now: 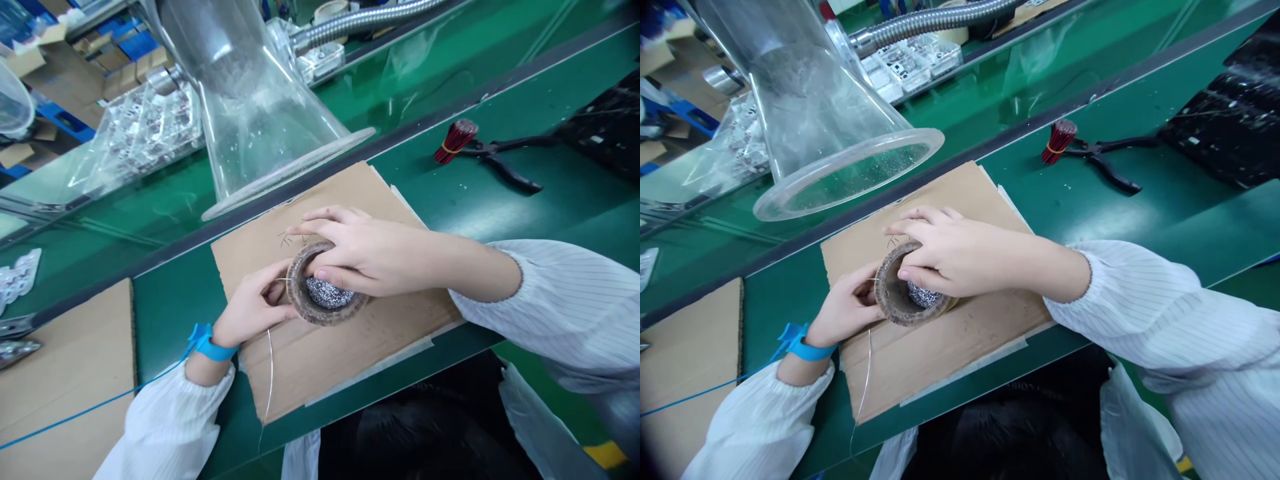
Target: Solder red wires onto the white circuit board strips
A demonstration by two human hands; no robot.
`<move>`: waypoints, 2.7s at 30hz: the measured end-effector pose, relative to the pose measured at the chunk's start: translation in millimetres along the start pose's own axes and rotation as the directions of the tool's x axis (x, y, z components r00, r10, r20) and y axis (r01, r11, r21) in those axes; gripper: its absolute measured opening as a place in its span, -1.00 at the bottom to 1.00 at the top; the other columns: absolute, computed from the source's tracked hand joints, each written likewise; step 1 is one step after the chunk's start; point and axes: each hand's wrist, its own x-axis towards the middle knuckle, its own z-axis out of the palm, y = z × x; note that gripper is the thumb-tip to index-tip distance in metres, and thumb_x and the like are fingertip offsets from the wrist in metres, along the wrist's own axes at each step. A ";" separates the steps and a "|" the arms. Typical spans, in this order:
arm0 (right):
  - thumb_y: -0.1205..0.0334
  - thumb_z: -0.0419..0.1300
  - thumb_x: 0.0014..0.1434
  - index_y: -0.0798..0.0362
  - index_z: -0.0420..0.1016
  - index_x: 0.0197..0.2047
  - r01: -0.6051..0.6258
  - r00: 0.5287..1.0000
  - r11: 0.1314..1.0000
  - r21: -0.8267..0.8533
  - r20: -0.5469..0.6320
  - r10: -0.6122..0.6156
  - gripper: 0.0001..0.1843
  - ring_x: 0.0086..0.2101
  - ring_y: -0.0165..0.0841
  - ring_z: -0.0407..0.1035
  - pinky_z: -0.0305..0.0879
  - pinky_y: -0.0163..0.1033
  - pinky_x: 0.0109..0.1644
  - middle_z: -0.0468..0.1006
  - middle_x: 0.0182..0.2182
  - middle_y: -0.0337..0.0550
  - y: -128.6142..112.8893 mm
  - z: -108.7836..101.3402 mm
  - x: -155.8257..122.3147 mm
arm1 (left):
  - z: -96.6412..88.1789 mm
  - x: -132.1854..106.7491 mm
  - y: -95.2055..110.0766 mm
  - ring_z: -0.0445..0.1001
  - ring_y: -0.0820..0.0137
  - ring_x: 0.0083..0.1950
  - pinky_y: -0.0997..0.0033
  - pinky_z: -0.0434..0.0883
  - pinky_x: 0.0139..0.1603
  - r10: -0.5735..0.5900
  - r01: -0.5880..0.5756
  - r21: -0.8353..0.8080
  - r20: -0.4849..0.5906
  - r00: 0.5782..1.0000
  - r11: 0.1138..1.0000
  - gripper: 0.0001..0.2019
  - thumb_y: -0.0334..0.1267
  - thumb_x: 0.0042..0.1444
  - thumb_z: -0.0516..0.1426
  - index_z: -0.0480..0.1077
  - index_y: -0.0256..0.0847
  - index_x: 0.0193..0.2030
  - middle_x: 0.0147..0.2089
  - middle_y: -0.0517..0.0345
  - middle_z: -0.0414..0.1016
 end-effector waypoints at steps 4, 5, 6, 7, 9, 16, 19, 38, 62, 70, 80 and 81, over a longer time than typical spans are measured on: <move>0.16 0.05 0.57 0.05 0.74 -0.05 -0.026 1.000 0.998 -0.055 0.002 0.026 -0.60 0.40 0.12 0.16 0.21 0.38 0.38 0.38 0.42 0.14 -4.0 1.8 -0.2 | 0.1 -0.4 -0.2 0.35 0.45 -0.41 0.48 0.38 -0.42 -0.003 0.003 -0.003 -0.004 1.000 1.000 -0.26 0.07 0.13 0.47 0.46 -0.19 0.38 -0.20 0.12 0.58; 0.17 0.05 0.56 0.06 0.74 -0.06 -0.035 0.999 0.997 -0.068 0.007 0.035 -0.60 0.39 0.14 0.16 0.22 0.39 0.37 0.40 0.40 0.17 -4.6 1.5 0.0 | 0.2 -0.6 -0.5 0.34 0.46 -0.42 0.48 0.37 -0.43 -0.005 0.005 -0.003 -0.003 1.000 1.000 -0.25 0.06 0.13 0.47 0.45 -0.19 0.38 -0.22 0.13 0.57; 0.17 0.06 0.56 0.08 0.74 -0.09 -0.043 0.999 0.996 -0.079 0.013 0.044 -0.59 0.39 0.16 0.17 0.23 0.40 0.36 0.41 0.38 0.20 -4.9 1.1 0.3 | 0.1 -0.8 -0.9 0.33 0.46 -0.43 0.48 0.36 -0.44 -0.006 0.006 -0.004 -0.001 1.000 1.000 -0.25 0.06 0.14 0.46 0.44 -0.20 0.39 -0.24 0.14 0.56; 0.17 0.06 0.55 0.10 0.74 -0.12 -0.049 0.998 0.995 -0.084 0.021 0.051 -0.58 0.39 0.17 0.17 0.24 0.39 0.36 0.42 0.37 0.21 -5.0 0.6 0.6 | 0.1 -1.1 -1.4 0.33 0.46 -0.43 0.48 0.36 -0.44 -0.007 0.007 -0.005 0.001 1.000 1.000 -0.25 0.07 0.14 0.46 0.44 -0.20 0.39 -0.25 0.15 0.55; 0.16 0.04 0.56 0.12 0.73 -0.16 -0.054 0.998 0.996 -0.070 0.035 0.057 -0.55 0.38 0.16 0.18 0.25 0.37 0.36 0.43 0.34 0.24 -4.1 -0.1 1.3 | 0.0 -1.5 -2.3 0.35 0.44 -0.41 0.48 0.37 -0.43 -0.009 0.009 -0.003 0.006 1.000 1.000 -0.24 0.07 0.15 0.45 0.43 -0.21 0.40 -0.26 0.15 0.54; 0.14 0.00 0.58 0.06 0.74 -0.01 0.005 1.000 1.000 -0.005 -0.016 -0.005 -0.55 0.31 0.07 0.23 0.22 0.28 0.39 0.48 0.28 0.17 0.2 0.9 1.7 | 0.2 -0.5 -0.9 0.38 0.43 -0.38 0.49 0.37 -0.41 -0.008 0.008 -0.036 0.006 1.000 0.999 -0.27 0.04 0.13 0.47 0.47 -0.19 0.38 -0.21 0.12 0.58; 0.13 0.00 0.57 0.07 0.74 0.00 -0.008 1.000 1.000 -0.020 -0.006 0.008 -0.55 0.30 0.09 0.22 0.22 0.29 0.39 0.47 0.29 0.17 -0.1 1.2 1.2 | 1.0 0.5 1.0 0.38 0.45 -0.36 0.50 0.37 -0.39 -0.027 0.027 -0.076 0.001 1.000 0.997 -0.27 0.02 0.09 0.50 0.49 -0.15 0.36 -0.14 0.11 0.61; 0.22 0.00 0.52 0.04 0.47 -0.18 0.170 0.977 0.985 -0.012 -0.132 -0.170 -0.74 0.00 -0.20 0.36 0.14 0.10 0.27 0.54 -0.18 -0.12 -1.7 -8.6 -2.9 | -0.5 -3.3 -6.4 0.46 0.37 -0.34 0.44 0.44 -0.35 -0.008 0.008 0.004 -0.001 1.000 1.000 -0.27 0.05 0.16 0.45 0.44 -0.21 0.39 -0.26 0.15 0.57; 0.16 -0.02 0.53 0.06 0.54 -0.18 0.211 0.978 0.923 -0.322 0.071 -0.198 -0.65 -0.06 -0.15 0.35 0.14 0.04 0.10 0.61 -0.25 -0.08 -19.1 -2.0 1.8 | -0.4 -0.4 0.2 0.21 0.48 -0.45 0.48 0.27 -0.46 -0.047 0.047 0.006 0.013 0.999 0.999 -0.27 0.04 0.15 0.45 0.44 -0.19 0.39 -0.32 0.21 0.47; 0.17 0.02 0.51 0.04 0.60 -0.21 0.182 0.983 0.926 -0.330 0.095 -0.159 -0.63 -0.01 -0.10 0.33 0.13 0.05 0.10 0.64 -0.24 -0.06 -22.4 2.1 2.4 | -0.8 1.1 2.5 0.07 0.52 -0.45 0.52 0.13 -0.48 -0.095 0.095 -0.035 0.020 0.995 0.995 -0.25 0.06 0.10 0.48 0.46 -0.19 0.36 -0.35 0.27 0.34; 0.13 0.02 0.52 0.06 0.62 -0.21 0.192 0.981 0.927 -0.321 0.091 -0.172 -0.61 0.01 -0.11 0.35 0.17 0.04 0.10 0.67 -0.19 -0.04 -20.0 1.4 1.7 | 0.6 -0.9 -2.4 0.27 0.45 -0.43 0.47 0.30 -0.44 -0.032 0.033 -0.021 0.012 0.999 0.999 -0.28 0.06 0.18 0.43 0.43 -0.17 0.40 -0.28 0.17 0.51; 0.13 0.02 0.53 0.06 0.62 -0.20 0.189 0.982 0.928 -0.321 0.091 -0.168 -0.60 0.02 -0.12 0.35 0.17 0.04 0.11 0.67 -0.18 -0.05 -20.4 1.4 1.7 | 0.4 -0.9 -2.4 0.29 0.44 -0.43 0.46 0.32 -0.43 -0.031 0.031 -0.016 0.012 0.999 0.999 -0.28 0.06 0.18 0.43 0.43 -0.17 0.40 -0.27 0.16 0.52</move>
